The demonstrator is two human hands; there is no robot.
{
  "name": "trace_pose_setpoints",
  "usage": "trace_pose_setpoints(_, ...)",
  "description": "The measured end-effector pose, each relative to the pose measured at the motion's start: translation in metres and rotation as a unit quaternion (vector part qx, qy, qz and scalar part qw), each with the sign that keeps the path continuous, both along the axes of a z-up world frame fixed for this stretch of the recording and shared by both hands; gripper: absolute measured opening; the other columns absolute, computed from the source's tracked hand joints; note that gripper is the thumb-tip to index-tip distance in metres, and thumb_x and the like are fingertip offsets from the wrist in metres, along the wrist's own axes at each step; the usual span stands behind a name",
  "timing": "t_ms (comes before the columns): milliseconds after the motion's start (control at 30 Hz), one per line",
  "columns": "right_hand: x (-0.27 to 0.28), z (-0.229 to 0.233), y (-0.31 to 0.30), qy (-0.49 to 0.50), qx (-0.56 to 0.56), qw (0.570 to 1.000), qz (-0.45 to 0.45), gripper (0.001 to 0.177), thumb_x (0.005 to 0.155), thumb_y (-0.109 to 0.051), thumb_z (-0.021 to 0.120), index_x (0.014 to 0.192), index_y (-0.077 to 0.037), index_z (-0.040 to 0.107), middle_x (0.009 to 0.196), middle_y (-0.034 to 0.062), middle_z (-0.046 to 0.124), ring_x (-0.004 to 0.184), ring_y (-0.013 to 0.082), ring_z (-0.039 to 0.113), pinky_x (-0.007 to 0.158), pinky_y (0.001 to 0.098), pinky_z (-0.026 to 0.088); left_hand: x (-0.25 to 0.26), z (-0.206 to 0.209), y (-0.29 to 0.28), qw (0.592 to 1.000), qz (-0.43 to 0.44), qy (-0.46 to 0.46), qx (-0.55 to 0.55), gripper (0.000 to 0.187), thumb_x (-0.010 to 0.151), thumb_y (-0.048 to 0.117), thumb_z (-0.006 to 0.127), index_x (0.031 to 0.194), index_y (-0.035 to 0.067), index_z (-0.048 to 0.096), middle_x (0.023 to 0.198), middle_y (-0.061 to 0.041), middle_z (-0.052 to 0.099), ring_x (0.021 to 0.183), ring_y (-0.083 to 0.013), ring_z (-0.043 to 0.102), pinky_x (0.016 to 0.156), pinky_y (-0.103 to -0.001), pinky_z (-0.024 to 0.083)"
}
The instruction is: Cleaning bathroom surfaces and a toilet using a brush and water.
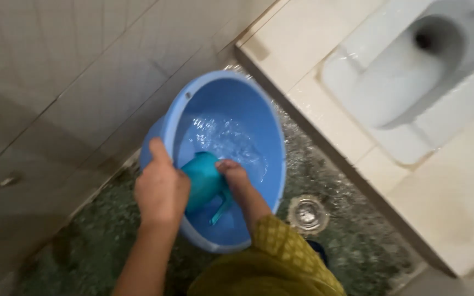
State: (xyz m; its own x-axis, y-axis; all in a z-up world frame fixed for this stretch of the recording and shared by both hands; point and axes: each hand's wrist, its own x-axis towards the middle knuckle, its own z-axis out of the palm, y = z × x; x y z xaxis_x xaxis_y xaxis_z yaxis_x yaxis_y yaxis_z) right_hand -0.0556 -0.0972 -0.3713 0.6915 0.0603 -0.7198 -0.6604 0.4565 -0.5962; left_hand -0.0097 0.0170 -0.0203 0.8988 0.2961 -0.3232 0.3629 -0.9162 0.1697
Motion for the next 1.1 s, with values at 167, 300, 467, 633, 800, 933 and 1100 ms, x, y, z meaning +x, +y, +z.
trace_pose_setpoints(167, 0.021, 0.016, -0.005, 0.077, -0.425, 0.883, 0.184, 0.033, 0.091, -0.041, 0.074, 0.099, -0.009, 0.079, 0.089, 0.0126, 0.074, 0.079, 0.0294, 0.068, 0.077, 0.0447, 0.053, -0.009, -0.003, 0.015, 0.999, -0.006, -0.010, 0.030, 0.053, 0.085, 0.010, 0.062, 0.132, 0.009, 0.037, 0.088, -0.028, 0.070, 0.081, -0.0516, 0.068, 0.074, -0.061, 0.052)
trace_pose_setpoints(300, 0.021, 0.113, -0.041, -0.222, -0.607, 0.751, 0.138, 0.020, 0.082, -0.029, 0.078, 0.096, -0.013, 0.079, 0.081, 0.0165, 0.073, 0.073, 0.0396, 0.067, 0.065, 0.0524, 0.052, -0.011, 0.001, 0.000, 1.000, 0.002, -0.001, 0.023, 0.054, 0.085, 0.011, 0.062, 0.133, 0.009, 0.036, 0.089, -0.027, 0.070, 0.081, -0.0512, 0.068, 0.073, -0.061, 0.053)
trace_pose_setpoints(467, 0.011, 0.229, -0.123, -0.434, -0.590, 0.660, 0.164, 0.009, 0.082, -0.012, 0.074, 0.091, -0.013, 0.077, 0.081, 0.0111, 0.073, 0.081, 0.0332, 0.067, 0.074, 0.0449, 0.053, 0.003, -0.002, -0.004, 1.000, 0.025, 0.005, 0.007, 0.048, 0.088, 0.014, 0.060, 0.131, 0.010, 0.038, 0.093, -0.029, 0.072, 0.086, -0.0510, 0.069, 0.079, -0.059, 0.054)
trace_pose_setpoints(633, 0.050, 0.286, -0.209, -0.434, -0.574, 0.635, 0.281, 0.014, 0.086, -0.022, 0.074, 0.095, -0.011, 0.077, 0.087, 0.0099, 0.075, 0.082, 0.0312, 0.070, 0.076, 0.0439, 0.055, 0.000, -0.006, -0.008, 0.995, 0.076, 0.055, 0.013, 0.047, 0.089, 0.017, 0.059, 0.130, 0.010, 0.036, 0.097, -0.029, 0.072, 0.091, -0.0506, 0.070, 0.083, -0.059, 0.054)
trace_pose_setpoints(800, 0.142, 0.275, -0.287, -0.133, -0.540, 0.761, 0.333, 0.021, 0.095, -0.032, 0.065, 0.109, -0.023, 0.077, 0.099, 0.0039, 0.077, 0.083, 0.0222, 0.074, 0.082, 0.0393, 0.056, 0.003, -0.003, -0.019, 0.993, 0.086, 0.080, 0.025, 0.051, 0.088, 0.016, 0.060, 0.132, 0.012, 0.035, 0.099, -0.028, 0.073, 0.094, -0.0490, 0.071, 0.085, -0.058, 0.055)
trace_pose_setpoints(933, 0.201, 0.260, -0.348, -0.123, -0.517, 0.833, 0.152, 0.017, 0.098, -0.027, 0.067, 0.106, -0.016, 0.077, 0.090, 0.0053, 0.073, 0.079, 0.0170, 0.066, 0.076, 0.0348, 0.053, 0.004, -0.006, -0.018, 0.990, 0.103, 0.088, 0.033, 0.053, 0.087, 0.018, 0.063, 0.132, 0.009, 0.035, 0.099, -0.027, 0.073, 0.094, -0.0484, 0.071, 0.084, -0.057, 0.055)
trace_pose_setpoints(1100, 0.193, 0.303, -0.339, -0.160, -0.338, 0.927, -0.019, 0.016, 0.100, -0.023, 0.065, 0.101, -0.009, 0.073, 0.082, -0.0035, 0.062, 0.075, 0.0089, 0.054, 0.071, 0.0264, 0.046, 0.002, -0.002, -0.017, 0.986, 0.130, 0.100, 0.028, 0.057, 0.086, 0.019, 0.065, 0.133, 0.009, 0.034, 0.100, -0.027, 0.072, 0.095, -0.0483, 0.071, 0.084, -0.057, 0.055)
